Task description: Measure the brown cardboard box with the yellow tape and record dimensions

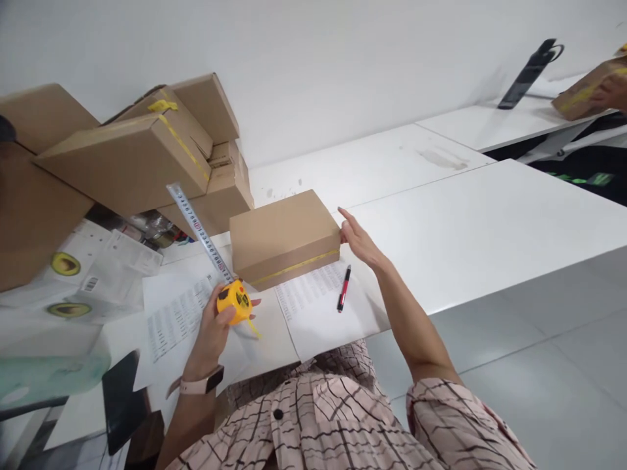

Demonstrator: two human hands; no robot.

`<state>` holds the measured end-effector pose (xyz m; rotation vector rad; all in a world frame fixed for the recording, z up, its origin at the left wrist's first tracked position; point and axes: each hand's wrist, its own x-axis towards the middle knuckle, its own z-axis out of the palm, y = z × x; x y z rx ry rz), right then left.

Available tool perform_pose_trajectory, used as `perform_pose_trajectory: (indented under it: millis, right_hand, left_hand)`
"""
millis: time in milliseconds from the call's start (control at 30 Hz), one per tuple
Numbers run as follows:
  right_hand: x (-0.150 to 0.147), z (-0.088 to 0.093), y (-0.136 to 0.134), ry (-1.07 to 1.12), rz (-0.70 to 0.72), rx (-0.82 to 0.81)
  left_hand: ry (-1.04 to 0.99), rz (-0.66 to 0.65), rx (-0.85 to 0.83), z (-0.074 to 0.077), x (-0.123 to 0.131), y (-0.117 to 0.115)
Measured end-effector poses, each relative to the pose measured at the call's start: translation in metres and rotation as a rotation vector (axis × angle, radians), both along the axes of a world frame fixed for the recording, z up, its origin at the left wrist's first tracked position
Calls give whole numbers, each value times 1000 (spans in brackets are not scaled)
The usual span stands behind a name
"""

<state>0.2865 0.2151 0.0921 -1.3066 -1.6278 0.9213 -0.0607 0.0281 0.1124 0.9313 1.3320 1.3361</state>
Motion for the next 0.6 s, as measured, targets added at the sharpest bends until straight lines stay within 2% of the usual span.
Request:
perform_pose_trajectory:
  millis: [33, 100, 233, 300, 400, 433, 500, 600]
  right_hand:
    - [-6, 1, -3, -22, 32, 20]
    - [-18, 15, -2, -90, 64, 75]
    - [-33, 65, 19, -179, 34, 145]
    - [-41, 82, 35, -257, -41, 177]
    - [-59, 95, 59, -478, -200, 310]
    - [-66, 97, 65, -547, -213, 370]
    - [-80, 99, 74, -648, -142, 448]
    - [-97, 100, 79, -710, -37, 452]
  left_hand:
    - [-4, -22, 4, 1, -1, 9]
    - [16, -73, 24, 12, -5, 27]
    - [92, -107, 126, 49, -17, 58]
    - [115, -109, 163, 66, -21, 73]
    - [162, -103, 190, 82, -19, 88]
    - [180, -83, 212, 85, -15, 90]
    - [199, -43, 265, 87, -2, 85]
    - [112, -120, 259, 70, 32, 64]
